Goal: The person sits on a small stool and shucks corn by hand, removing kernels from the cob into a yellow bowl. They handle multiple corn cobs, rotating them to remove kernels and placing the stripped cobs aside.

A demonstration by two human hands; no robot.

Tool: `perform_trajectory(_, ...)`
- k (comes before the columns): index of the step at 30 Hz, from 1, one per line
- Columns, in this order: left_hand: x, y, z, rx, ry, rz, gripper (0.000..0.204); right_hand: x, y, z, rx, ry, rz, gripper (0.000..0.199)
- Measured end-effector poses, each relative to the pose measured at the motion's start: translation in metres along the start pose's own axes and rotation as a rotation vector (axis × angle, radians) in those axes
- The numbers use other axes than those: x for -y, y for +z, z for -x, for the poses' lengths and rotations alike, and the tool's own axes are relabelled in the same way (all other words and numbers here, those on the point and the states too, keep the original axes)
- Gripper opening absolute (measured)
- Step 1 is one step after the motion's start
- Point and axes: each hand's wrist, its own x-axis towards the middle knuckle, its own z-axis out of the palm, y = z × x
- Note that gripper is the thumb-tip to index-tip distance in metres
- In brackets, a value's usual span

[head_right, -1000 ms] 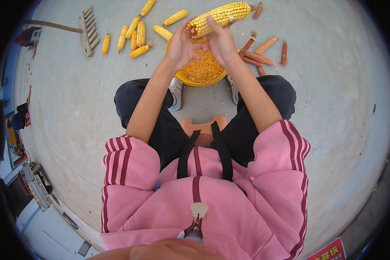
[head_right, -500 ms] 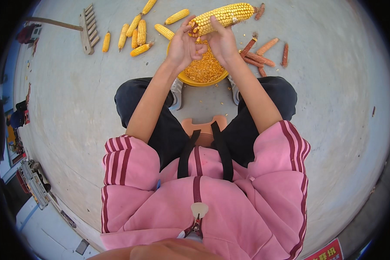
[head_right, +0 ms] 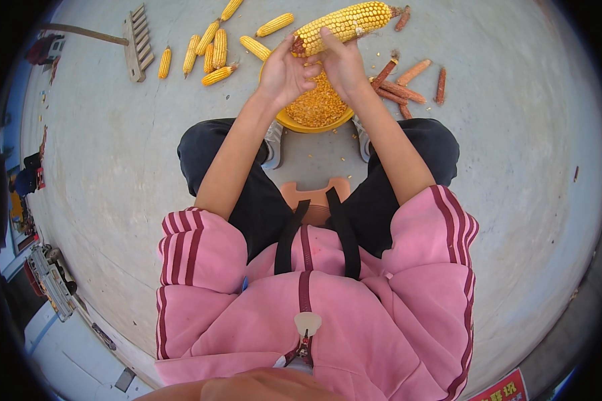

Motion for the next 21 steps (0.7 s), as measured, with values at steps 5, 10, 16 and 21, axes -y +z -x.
perform_trajectory(5,-0.009,0.013,0.005,-0.045,0.004,-0.113,0.042,0.001,-0.001,0.0,-0.002,-0.018,-0.004,0.026)
perform_trajectory(10,-0.006,0.008,0.001,-0.171,-0.01,-0.217,0.04,-0.004,-0.002,0.002,0.024,0.008,0.063,0.028)
perform_trajectory(16,-0.001,0.007,0.0,-0.162,0.039,-0.188,0.032,-0.005,-0.001,0.0,0.008,-0.018,0.06,0.036)
perform_trajectory(21,0.001,0.008,0.002,-0.154,0.094,-0.251,0.032,-0.003,-0.004,-0.001,0.033,0.009,0.006,0.039)
